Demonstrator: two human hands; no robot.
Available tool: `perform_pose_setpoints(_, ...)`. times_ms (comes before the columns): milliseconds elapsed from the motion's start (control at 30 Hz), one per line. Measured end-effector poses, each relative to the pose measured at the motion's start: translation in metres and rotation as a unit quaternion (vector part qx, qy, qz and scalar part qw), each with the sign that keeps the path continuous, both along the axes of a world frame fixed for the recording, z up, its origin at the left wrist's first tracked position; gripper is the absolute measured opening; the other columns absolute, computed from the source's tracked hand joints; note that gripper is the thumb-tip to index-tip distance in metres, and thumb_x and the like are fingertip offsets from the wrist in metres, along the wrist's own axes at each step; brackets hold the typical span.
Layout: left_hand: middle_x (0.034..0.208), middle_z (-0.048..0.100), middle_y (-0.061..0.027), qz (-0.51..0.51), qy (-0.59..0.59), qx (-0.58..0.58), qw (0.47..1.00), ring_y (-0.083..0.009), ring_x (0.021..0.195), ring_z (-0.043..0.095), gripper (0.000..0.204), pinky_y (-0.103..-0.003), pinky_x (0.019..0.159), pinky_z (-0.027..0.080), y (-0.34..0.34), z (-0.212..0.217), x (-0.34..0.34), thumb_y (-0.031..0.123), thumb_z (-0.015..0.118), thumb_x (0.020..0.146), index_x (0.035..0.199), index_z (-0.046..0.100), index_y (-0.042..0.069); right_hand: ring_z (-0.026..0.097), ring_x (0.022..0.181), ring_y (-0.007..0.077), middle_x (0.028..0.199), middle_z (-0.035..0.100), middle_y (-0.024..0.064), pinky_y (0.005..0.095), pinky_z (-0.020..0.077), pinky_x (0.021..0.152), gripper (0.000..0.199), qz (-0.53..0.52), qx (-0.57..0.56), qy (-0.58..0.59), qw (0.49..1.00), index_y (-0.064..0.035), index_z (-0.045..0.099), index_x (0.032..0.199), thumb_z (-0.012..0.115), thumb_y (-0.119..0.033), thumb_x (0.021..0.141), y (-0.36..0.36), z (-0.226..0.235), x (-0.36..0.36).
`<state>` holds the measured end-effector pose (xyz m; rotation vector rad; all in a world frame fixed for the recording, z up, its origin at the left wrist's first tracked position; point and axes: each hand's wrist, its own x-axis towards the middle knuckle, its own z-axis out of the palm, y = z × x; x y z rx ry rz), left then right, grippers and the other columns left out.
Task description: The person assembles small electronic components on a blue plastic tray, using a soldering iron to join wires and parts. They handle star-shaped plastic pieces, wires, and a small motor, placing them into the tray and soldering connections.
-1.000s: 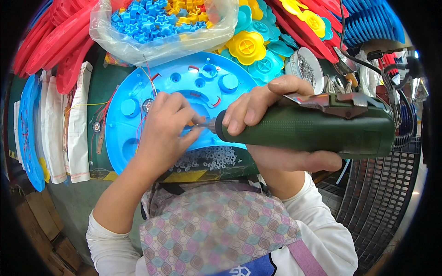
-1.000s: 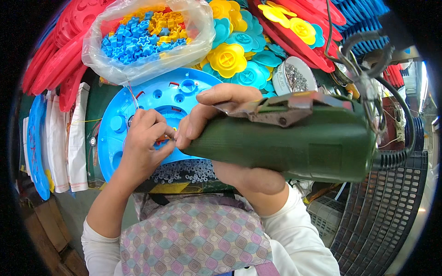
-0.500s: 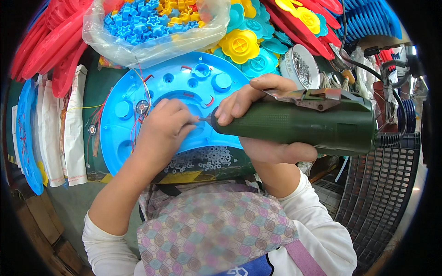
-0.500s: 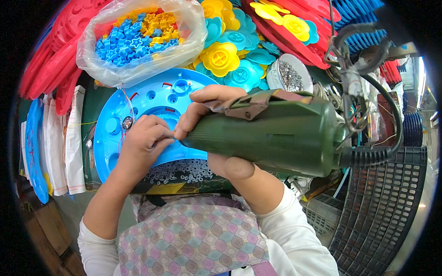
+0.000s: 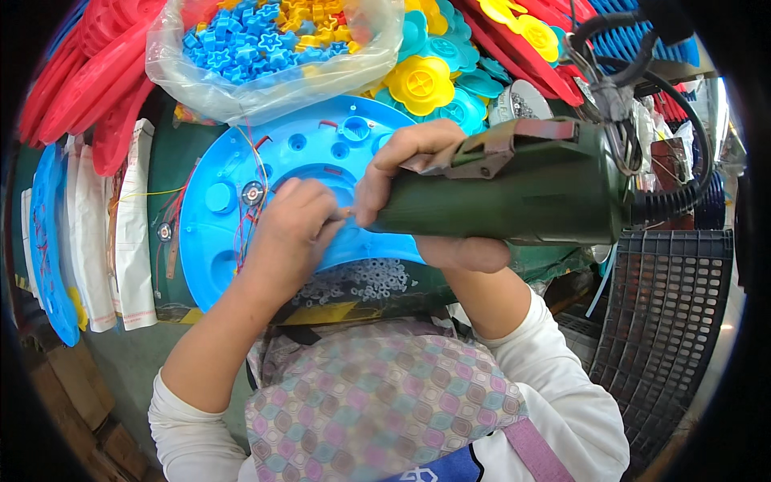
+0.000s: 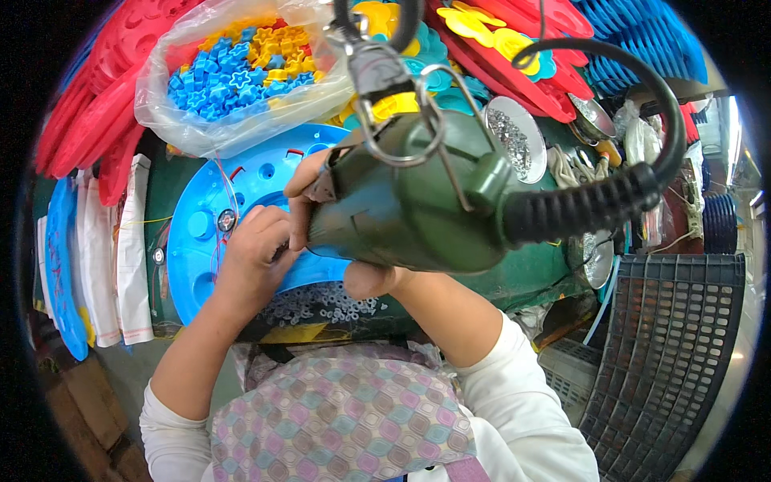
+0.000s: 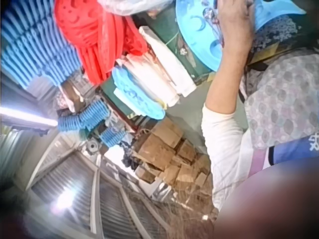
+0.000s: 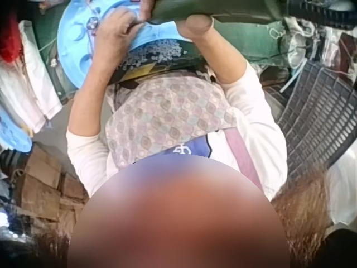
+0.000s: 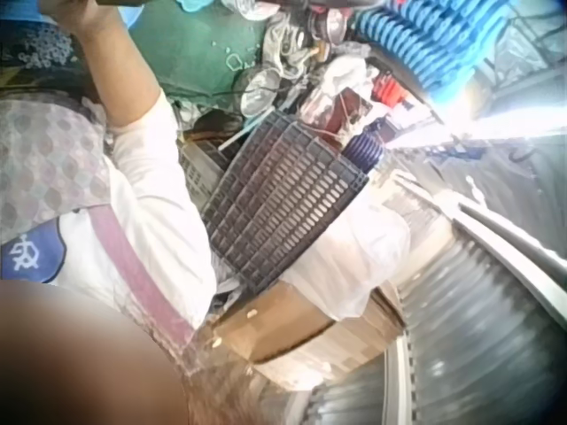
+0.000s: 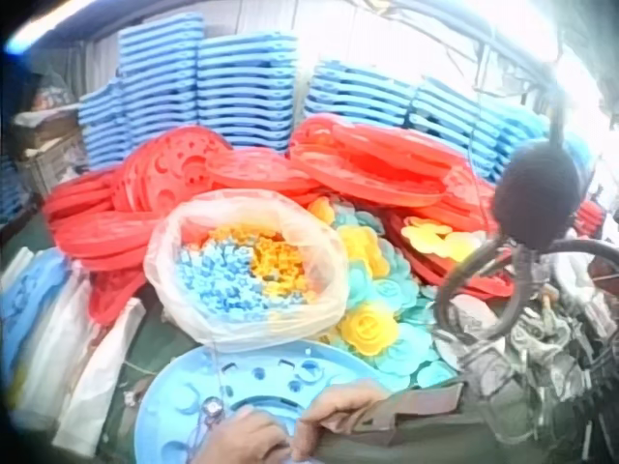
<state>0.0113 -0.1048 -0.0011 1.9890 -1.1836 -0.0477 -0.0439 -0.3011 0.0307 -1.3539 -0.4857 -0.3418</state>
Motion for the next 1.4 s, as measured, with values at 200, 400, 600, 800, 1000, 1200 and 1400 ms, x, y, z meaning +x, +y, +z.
perform_pose_setpoints(200,0.089,0.063,-0.0097,0.008,-0.006,-0.005,1.000,-0.0325,0.086,0.061,0.021,-0.043,0.076,0.051,0.000,-0.001,0.000,0.001,0.080,0.076,0.088,0.064,0.006,0.069,0.069,0.0213,0.080,0.066,0.0113,0.0302,0.0570,0.060,0.123,-0.035,0.016,0.049,0.998,0.0029,0.052,0.124,0.058,-0.100,0.057,0.006,0.007,-0.002)
perform_pose_setpoints(400,0.086,0.066,-0.0080,0.019,0.052,0.003,0.998,-0.0306,0.085,0.063,0.017,-0.042,0.073,0.052,-0.004,0.001,0.002,0.002,0.078,0.078,0.087,0.065,0.008,0.065,0.073,0.0169,0.097,0.062,0.0128,0.0288,0.0535,0.064,0.108,-0.062,0.068,0.061,0.994,0.0075,0.047,0.133,0.069,-0.080,0.074,0.017,0.014,-0.004)
perform_pose_setpoints(600,0.083,0.062,-0.0089,0.018,0.081,-0.006,0.997,-0.0305,0.083,0.061,0.015,-0.043,0.071,0.050,-0.005,-0.007,0.004,0.002,0.075,0.078,0.085,0.062,0.007,0.066,0.067,0.0169,0.081,0.066,0.0102,0.0278,0.0529,0.060,0.115,-0.127,0.016,0.094,0.987,0.0060,0.052,0.126,0.063,-0.094,0.069,0.028,0.022,-0.006)
perform_pose_setpoints(800,0.082,0.061,-0.0090,0.018,0.076,-0.014,0.997,-0.0319,0.084,0.060,0.018,-0.044,0.072,0.049,-0.006,-0.016,0.005,0.004,0.077,0.077,0.085,0.061,0.007,0.064,0.068,0.0164,0.094,0.064,0.0113,0.0296,0.0516,0.061,0.098,-0.017,0.002,0.065,0.998,-0.0003,0.052,0.125,0.073,-0.082,0.074,0.021,0.003,0.003)
perform_pose_setpoints(1000,0.081,0.062,-0.0091,0.035,0.082,0.001,0.996,-0.0313,0.084,0.060,0.018,-0.044,0.072,0.049,-0.005,-0.010,0.002,0.006,0.078,0.078,0.085,0.062,0.007,0.063,0.066,0.0135,0.081,0.066,0.0088,0.0267,0.0507,0.060,0.111,-0.026,0.024,0.092,0.995,0.0018,0.052,0.127,0.065,-0.092,0.070,0.022,0.015,0.008)
perform_pose_setpoints(1200,0.079,0.062,-0.0090,0.028,0.066,-0.010,0.997,-0.0314,0.082,0.061,0.018,-0.044,0.073,0.049,-0.007,-0.014,0.006,0.008,0.078,0.077,0.083,0.062,0.007,0.060,0.065,0.0117,0.075,0.063,0.0066,0.0239,0.0472,0.060,0.112,-0.030,-0.018,0.064,0.997,0.0068,0.051,0.129,0.065,-0.089,0.074,0.025,0.017,0.007)
perform_pose_setpoints(1400,0.084,0.065,-0.0119,0.030,0.072,-0.027,0.997,-0.0335,0.088,0.064,0.019,-0.046,0.075,0.050,-0.007,-0.017,0.005,0.008,0.076,0.077,0.091,0.064,0.004,0.059,0.067,0.0141,0.088,0.063,0.0085,0.0283,0.0484,0.063,0.094,-0.005,-0.021,0.031,0.999,0.0072,0.051,0.129,0.073,-0.072,0.081,0.028,0.013,0.013)
